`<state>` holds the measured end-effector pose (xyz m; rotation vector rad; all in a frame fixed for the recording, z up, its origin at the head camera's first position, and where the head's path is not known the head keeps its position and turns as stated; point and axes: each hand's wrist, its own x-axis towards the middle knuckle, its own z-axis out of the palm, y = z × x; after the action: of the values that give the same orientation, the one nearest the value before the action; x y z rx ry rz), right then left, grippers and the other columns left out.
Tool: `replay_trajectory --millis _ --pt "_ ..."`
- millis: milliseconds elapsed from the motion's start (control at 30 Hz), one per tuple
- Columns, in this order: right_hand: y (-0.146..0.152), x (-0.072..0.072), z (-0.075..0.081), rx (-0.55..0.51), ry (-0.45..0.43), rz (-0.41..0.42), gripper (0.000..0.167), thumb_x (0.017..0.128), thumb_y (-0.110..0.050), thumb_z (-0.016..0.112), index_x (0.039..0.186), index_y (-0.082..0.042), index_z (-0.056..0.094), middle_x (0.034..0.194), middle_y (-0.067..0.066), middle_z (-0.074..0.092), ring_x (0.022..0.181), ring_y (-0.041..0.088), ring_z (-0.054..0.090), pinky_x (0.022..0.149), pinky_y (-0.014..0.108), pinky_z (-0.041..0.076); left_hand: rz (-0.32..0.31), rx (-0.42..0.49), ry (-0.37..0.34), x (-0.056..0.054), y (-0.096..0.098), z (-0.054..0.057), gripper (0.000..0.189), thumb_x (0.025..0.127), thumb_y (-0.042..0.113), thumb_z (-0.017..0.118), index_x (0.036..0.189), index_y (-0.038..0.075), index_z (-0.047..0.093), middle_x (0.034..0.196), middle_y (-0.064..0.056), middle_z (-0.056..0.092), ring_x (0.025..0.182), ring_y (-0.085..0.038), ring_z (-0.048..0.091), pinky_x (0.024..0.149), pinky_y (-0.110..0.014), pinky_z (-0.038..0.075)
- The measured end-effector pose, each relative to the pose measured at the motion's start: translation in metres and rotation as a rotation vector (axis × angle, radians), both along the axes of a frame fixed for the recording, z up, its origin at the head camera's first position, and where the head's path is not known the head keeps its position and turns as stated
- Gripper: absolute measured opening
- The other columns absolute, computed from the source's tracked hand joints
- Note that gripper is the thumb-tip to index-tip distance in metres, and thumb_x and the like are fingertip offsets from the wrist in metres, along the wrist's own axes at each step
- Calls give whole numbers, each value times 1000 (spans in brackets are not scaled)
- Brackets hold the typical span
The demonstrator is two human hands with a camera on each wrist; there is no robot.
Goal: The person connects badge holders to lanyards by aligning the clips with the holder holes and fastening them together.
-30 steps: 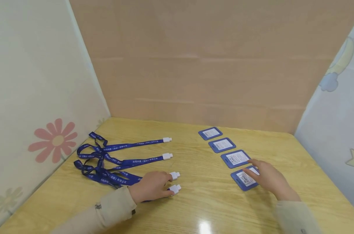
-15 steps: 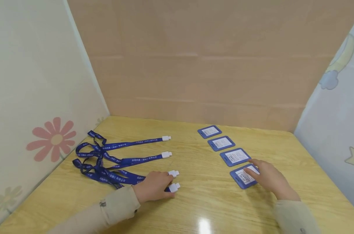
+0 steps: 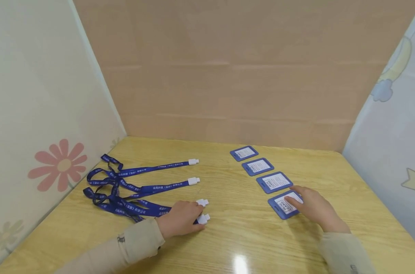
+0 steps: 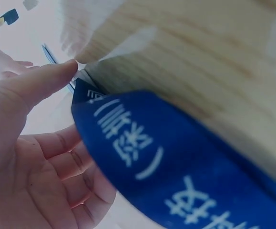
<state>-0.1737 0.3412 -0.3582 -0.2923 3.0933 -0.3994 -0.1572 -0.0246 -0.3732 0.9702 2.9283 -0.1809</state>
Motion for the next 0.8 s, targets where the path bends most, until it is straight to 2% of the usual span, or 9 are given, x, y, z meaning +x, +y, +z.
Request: replay_trajectory --millis 333,533,800 --pt "-1 -2 2 1 -7 4 57 91 -37 57 123 9 52 121 37 52 99 50 57 77 57 46 -36 26 53 -2 -1 1 32 82 47 66 87 15 63 70 6 60 55 -5 46 50 -20 38" --pt "1 -3 3 -1 -37 -2 62 89 -41 59 124 9 51 122 38 51 101 51 56 77 57 46 -45 26 86 -3 1 3 32 82 46 66 89 15 63 70 6 61 53 -5 46 47 -21 37" --pt "4 -3 1 -9 -48 26 67 82 -41 66 123 10 51 120 38 52 104 54 52 80 58 45 -44 38 50 -4 3 8 31 84 44 65 91 14 64 69 5 61 53 -5 43 49 -19 35"
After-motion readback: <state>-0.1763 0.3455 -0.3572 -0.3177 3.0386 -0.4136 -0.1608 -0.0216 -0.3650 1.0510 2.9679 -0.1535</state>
